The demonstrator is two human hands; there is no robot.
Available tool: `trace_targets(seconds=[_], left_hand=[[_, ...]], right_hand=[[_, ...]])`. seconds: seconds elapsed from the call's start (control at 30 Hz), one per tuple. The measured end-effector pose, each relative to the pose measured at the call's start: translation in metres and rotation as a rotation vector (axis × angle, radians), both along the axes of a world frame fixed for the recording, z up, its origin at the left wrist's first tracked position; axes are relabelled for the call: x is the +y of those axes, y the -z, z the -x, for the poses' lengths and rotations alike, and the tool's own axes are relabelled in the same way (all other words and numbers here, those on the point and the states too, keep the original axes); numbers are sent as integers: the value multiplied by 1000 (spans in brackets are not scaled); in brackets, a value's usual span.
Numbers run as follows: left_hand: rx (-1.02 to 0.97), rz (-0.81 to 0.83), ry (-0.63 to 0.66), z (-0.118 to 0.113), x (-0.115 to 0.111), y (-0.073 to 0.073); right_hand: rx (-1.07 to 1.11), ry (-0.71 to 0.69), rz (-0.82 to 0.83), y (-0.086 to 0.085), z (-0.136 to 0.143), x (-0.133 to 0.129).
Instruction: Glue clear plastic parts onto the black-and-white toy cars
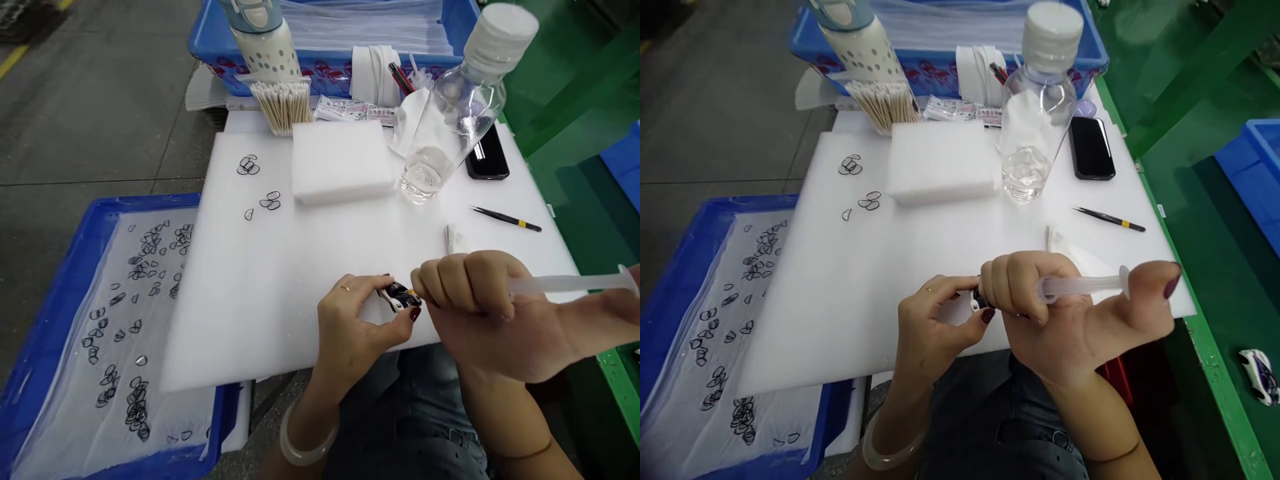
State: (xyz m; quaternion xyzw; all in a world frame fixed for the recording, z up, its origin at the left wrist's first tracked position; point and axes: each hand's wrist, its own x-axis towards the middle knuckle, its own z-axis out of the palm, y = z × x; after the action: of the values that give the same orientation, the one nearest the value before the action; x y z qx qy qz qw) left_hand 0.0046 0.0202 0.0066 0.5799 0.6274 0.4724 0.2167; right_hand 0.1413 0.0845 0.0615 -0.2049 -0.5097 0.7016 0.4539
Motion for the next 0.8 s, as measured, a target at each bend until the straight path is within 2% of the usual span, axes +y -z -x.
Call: trace_targets(seconds=[0.13, 0.43, 0.8], left_hand=[[4, 0, -1, 0, 0, 0], [30, -11, 3, 0, -1, 0], [50, -26, 11, 0, -1, 1]], right_hand=[[61, 19, 22, 6, 5, -3], [84, 3, 74, -2, 13, -4], [-8, 78, 47, 0, 6, -7]])
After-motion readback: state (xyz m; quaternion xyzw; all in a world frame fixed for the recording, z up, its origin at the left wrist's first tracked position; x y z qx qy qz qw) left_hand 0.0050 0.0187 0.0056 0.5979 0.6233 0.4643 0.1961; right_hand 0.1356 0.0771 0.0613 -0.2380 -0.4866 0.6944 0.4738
